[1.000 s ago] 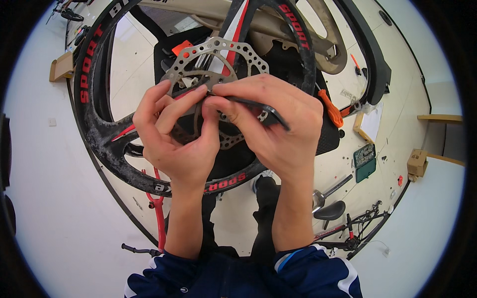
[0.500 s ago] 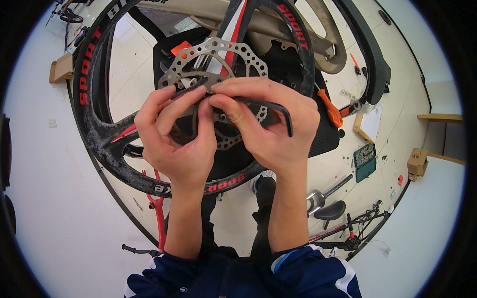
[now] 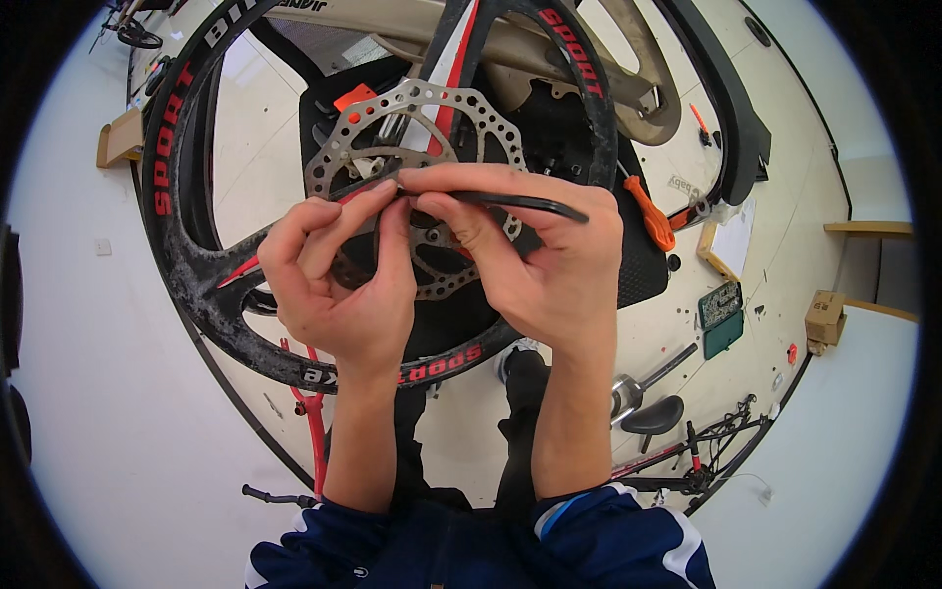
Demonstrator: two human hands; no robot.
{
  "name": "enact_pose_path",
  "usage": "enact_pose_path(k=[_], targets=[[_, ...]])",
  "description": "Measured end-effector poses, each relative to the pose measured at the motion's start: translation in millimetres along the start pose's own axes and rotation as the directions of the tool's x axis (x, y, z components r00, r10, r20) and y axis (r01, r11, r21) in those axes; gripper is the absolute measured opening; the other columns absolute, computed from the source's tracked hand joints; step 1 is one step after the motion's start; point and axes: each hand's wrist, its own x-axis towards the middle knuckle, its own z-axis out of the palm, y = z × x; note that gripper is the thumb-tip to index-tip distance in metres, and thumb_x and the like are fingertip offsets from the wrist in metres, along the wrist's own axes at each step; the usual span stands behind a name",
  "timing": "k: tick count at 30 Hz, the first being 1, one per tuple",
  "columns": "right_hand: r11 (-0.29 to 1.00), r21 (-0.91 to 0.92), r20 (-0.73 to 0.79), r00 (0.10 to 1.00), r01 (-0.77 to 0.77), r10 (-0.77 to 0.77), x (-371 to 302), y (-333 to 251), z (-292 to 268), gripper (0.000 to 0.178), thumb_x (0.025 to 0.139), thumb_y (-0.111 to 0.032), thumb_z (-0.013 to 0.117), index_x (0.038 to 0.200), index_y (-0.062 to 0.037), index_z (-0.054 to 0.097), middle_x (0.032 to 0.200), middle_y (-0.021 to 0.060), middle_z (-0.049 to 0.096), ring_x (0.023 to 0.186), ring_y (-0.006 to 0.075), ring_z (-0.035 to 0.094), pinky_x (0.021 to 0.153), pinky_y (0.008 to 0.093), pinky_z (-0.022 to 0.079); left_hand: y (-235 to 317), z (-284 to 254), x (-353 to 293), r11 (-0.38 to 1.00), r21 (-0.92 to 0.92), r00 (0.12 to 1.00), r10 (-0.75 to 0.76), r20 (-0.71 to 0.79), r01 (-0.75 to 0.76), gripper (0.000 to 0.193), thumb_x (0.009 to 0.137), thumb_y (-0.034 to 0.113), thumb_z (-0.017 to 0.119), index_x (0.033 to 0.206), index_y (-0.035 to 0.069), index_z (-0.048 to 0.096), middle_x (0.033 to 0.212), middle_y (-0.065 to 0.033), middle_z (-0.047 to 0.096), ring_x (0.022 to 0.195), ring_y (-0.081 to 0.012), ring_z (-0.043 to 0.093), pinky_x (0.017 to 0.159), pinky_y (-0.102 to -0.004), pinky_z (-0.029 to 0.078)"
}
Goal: The person installs a disc brake rotor onto a bicycle wheel hub, aligns it, and secures it with bolts using an Allen key. The person then rotates the wheel to check alignment and continues tightening the bolts.
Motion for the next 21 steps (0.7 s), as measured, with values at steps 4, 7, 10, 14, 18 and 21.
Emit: enact_pose_path(k=[4,7,10,14,18,21], targets=[[1.000,0.021,0.028,1.000,-0.001,0.000,0,-3,1,0.016,0.088,0.005,0.069,0.102,0.0006,0.075,0.095,0.0100,0.076,0.082,0.0172,0.072,0.073,0.0247,0.056,4,2,1,0.999,0.001,0.999,-0.044,-0.017,0.044,0.034,0.072,-0.009,0.084,0.101,0.002,0.068,0.096,-0.0034,0.072,0.096,-0.0135,0.063,0.082,-0.0270,0.051],[0.997,-0.014,0.084,0.994,0.077,-0.076,4,-1,-3,0.017,0.088,0.006,0.066,0.103,-0.0001,0.074,0.097,0.0106,0.076,0.084,0.0199,0.072,0.075,0.0276,0.056,9,4,5,0.996,0.078,1.000,-0.031,-0.003,0.031,0.036,0.068,-0.010,0.082,0.100,0.003,0.071,0.091,-0.0026,0.071,0.088,-0.0175,0.061,0.076,-0.0293,0.051],[0.995,0.033,0.095,0.991,0.090,-0.093,4,1,0,0.018,0.089,0.007,0.065,0.104,-0.0005,0.073,0.099,0.0111,0.075,0.085,0.0217,0.071,0.076,0.0291,0.056,12,3,8,0.988,0.156,1.000,-0.012,0.020,0.009,0.039,0.065,-0.010,0.080,0.101,0.005,0.074,0.086,-0.0013,0.070,0.083,-0.0184,0.059,0.071,-0.0292,0.051],[0.996,0.091,0.078,0.996,0.026,-0.033,2,-1,3,0.021,0.088,0.008,0.064,0.105,-0.0013,0.072,0.100,0.0111,0.075,0.085,0.0215,0.073,0.076,0.0271,0.056,9,3,9,0.986,0.164,0.999,0.025,0.020,-0.028,0.044,0.063,-0.010,0.079,0.104,0.006,0.076,0.080,-0.0001,0.070,0.082,-0.0178,0.058,0.068,-0.0282,0.050],[0.996,0.029,0.027,0.996,0.083,-0.084,3,-1,8,0.023,0.085,0.007,0.066,0.105,-0.0028,0.074,0.095,0.0098,0.076,0.082,0.0185,0.075,0.072,0.0242,0.056,9,1,8,0.989,0.147,1.000,-0.006,0.005,0.005,0.042,0.064,-0.010,0.082,0.103,0.006,0.077,0.081,-0.0007,0.071,0.079,-0.0175,0.058,0.068,-0.0278,0.050],[0.995,-0.060,-0.036,0.996,0.081,-0.084,2,-2,10,0.023,0.083,0.006,0.069,0.103,-0.0034,0.076,0.090,0.0085,0.077,0.077,0.0164,0.075,0.069,0.0235,0.056,8,-2,5,0.988,0.151,1.000,-0.021,0.007,0.020,0.039,0.066,-0.011,0.082,0.102,0.005,0.077,0.085,-0.0029,0.070,0.080,-0.0162,0.062,0.069,-0.0265,0.052]])
